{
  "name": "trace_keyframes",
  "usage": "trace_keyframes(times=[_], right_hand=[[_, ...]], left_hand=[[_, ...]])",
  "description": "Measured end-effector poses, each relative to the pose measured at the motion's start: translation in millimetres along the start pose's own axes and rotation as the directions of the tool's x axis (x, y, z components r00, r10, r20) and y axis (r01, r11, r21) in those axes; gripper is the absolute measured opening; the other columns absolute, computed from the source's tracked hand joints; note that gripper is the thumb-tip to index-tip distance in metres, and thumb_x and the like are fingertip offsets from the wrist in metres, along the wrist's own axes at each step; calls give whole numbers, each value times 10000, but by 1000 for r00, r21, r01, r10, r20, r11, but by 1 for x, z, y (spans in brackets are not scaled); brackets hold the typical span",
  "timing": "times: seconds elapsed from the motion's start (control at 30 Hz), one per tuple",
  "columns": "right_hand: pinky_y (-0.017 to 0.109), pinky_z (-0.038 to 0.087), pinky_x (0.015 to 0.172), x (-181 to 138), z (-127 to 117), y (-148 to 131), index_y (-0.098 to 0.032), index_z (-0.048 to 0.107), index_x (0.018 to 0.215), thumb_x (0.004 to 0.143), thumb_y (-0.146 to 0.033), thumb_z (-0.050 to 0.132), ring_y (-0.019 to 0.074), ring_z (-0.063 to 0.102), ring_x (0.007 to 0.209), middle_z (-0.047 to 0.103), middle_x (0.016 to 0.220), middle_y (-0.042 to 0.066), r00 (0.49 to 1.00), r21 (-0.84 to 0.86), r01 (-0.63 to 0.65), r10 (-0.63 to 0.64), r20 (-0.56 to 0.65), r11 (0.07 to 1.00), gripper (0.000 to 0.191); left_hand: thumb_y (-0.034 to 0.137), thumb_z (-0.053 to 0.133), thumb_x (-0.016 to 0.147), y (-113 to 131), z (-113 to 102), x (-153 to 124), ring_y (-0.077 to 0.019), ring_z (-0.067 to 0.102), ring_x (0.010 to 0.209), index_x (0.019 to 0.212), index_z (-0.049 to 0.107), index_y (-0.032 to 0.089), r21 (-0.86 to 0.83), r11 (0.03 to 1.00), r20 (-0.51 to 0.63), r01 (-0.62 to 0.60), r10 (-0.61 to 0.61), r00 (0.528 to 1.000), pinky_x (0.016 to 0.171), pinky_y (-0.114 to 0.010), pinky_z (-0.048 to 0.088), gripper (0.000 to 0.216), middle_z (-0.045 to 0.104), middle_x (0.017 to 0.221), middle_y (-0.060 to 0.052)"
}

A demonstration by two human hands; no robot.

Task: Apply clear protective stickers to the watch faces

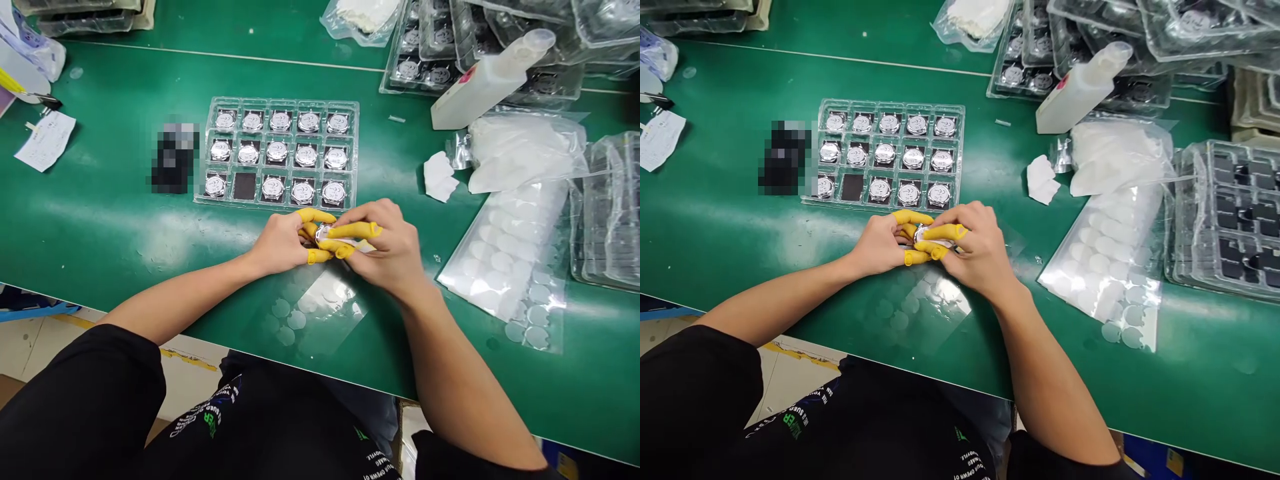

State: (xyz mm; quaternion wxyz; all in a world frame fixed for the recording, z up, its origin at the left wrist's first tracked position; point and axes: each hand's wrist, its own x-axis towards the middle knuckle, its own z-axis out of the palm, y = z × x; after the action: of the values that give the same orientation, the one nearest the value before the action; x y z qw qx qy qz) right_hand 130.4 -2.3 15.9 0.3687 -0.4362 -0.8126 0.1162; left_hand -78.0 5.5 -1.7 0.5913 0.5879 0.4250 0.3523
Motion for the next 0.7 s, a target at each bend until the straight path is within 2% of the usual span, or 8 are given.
trace_keyframes(times=[0.17,0.3,0.4,0.47,0.57,0.7], right_hand=[[389,339,728,-1,9,3,-259,744,899,967,-407,691,188,501,739,620,790,35,995,-90,-6,-3,-96,996,172],[388,342,733,-2,15,2,-258,726,884,981,-401,661,192,488,750,596,805,38,995,-84,47,-54,-88,995,185],[381,323,715,-2,17,1,-237,707,877,986,-390,660,196,488,747,572,804,43,986,-93,20,-35,-165,995,193],[376,322,708,-2,18,1,-243,718,915,987,-357,668,188,489,734,563,786,31,984,-60,63,-72,-163,996,144],[366,334,693,-2,19,0,-238,706,887,983,-343,672,174,491,727,572,779,23,981,2,137,-135,-141,991,146],[370,328,683,-2,21,1,-226,706,863,980,-422,666,182,490,732,545,765,32,983,-39,20,-27,-181,999,231]], left_hand=[[181,875,664,-1,0,0,-116,713,740,1225,743,169,-31,999,-21,16,-17,1000,749,-264,632,577,758,837,-3],[155,861,658,-2,0,0,-129,732,802,1213,751,183,-3,1000,20,-7,7,1000,799,-279,639,567,787,920,-15],[181,877,663,-2,0,0,-126,720,784,1225,746,171,-8,1000,-13,-1,1,1000,783,-274,632,578,776,882,-12],[172,872,667,-2,-1,1,-120,710,763,1244,741,168,-11,1000,-7,12,-12,1000,759,-264,626,592,770,860,-8],[126,847,663,-2,0,0,-130,732,819,1234,745,177,-7,1000,35,-14,14,999,799,-271,632,583,796,950,-17],[149,866,673,-3,1,0,-121,725,780,1233,742,162,-70,998,-17,11,-12,1000,769,-261,628,574,787,910,-22]])
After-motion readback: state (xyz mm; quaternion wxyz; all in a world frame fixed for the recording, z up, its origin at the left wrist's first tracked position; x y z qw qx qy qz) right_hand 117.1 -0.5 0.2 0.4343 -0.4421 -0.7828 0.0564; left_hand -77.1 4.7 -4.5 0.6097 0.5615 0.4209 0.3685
